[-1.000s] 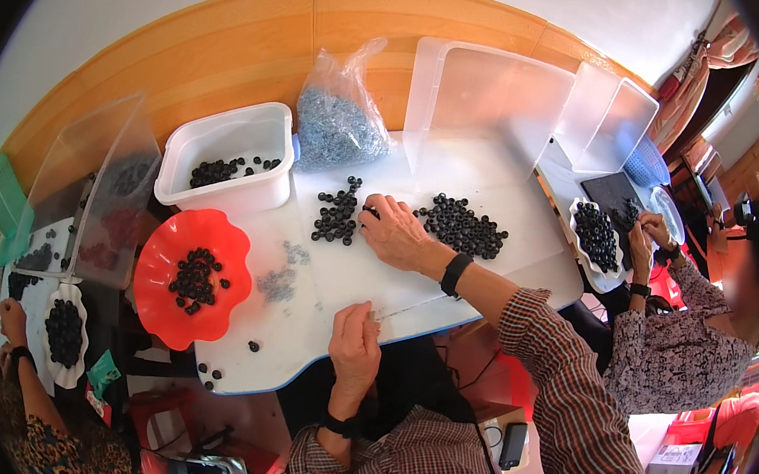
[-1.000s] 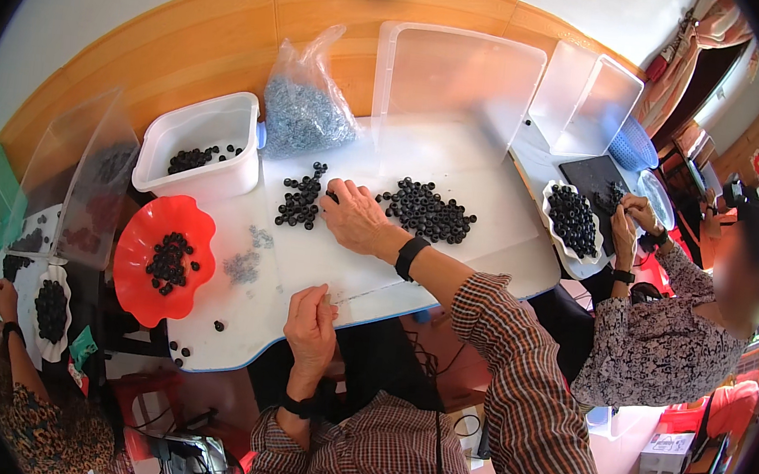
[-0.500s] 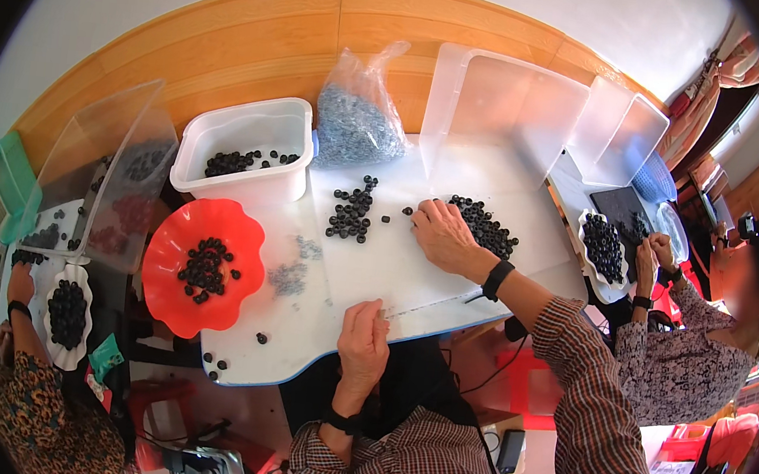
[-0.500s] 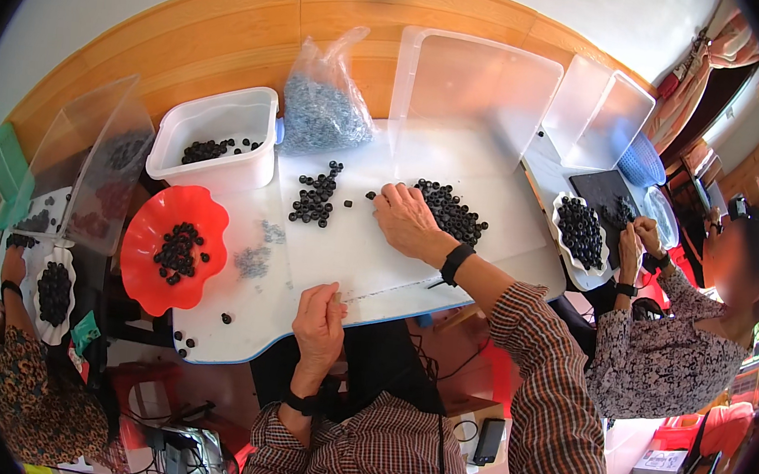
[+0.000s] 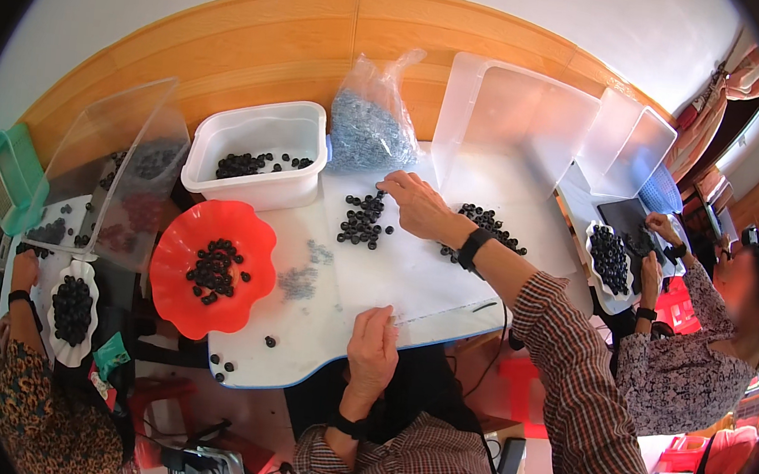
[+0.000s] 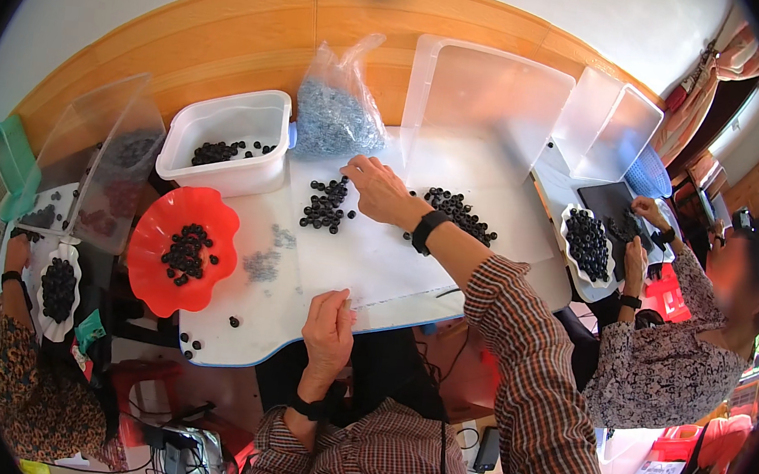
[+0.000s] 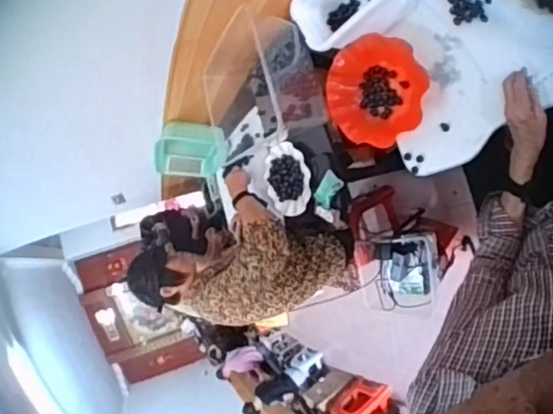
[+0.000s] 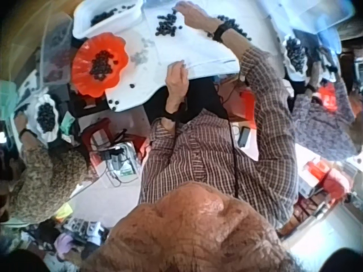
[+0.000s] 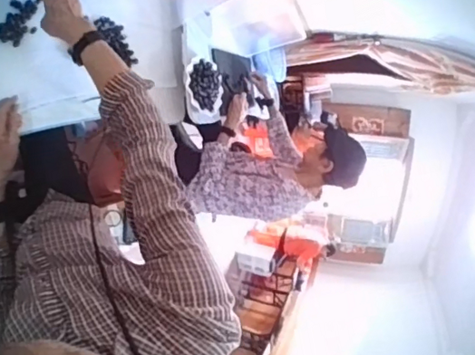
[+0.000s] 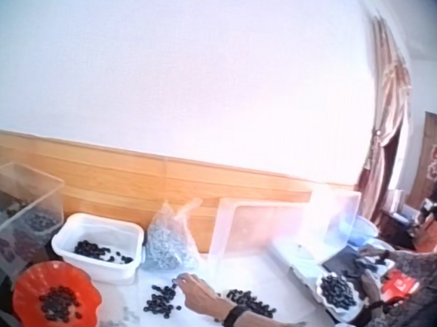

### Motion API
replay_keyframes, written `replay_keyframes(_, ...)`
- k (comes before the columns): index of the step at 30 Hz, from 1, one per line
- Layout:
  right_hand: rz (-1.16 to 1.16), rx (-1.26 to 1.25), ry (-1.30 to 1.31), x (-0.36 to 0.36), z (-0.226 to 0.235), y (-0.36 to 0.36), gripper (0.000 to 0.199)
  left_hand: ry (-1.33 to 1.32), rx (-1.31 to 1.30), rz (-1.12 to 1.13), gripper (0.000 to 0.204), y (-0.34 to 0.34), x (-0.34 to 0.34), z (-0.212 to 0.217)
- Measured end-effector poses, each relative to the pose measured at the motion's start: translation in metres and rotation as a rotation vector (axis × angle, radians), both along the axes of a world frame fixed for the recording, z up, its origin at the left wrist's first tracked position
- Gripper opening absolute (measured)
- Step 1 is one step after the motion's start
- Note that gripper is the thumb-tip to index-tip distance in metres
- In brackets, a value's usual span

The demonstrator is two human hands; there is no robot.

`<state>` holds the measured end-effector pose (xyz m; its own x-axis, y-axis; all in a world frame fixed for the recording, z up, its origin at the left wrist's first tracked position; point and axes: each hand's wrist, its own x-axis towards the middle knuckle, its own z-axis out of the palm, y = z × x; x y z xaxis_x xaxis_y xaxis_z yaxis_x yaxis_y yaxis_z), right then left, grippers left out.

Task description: Picking up small black objects, inspecting them, and sorting them into different containers on a table.

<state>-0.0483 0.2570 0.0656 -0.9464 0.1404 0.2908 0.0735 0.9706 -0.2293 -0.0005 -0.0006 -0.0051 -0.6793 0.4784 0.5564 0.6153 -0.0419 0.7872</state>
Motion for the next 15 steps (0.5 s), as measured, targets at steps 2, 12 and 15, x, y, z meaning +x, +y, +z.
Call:
replay_keyframes(2, -0.027, -0.053, -0.051, -0.01, -0.009, 0.005, 0.043, -0.005, 0.002, -0.013, 0.018, 0.001, 0.001, 0.0)
replay_keyframes(12, 0.01, -0.125, -0.076, -0.023, -0.019, 0.009, 0.052, 0.02, 0.003, -0.003, 0.02, 0.0, -0.001, 0.003)
replay_keyframes(15, 0.0, -0.14, -0.129, -0.022, -0.012, 0.005, 0.046, 0.01, 0.016, -0.005, 0.019, 0.0, -0.001, 0.003)
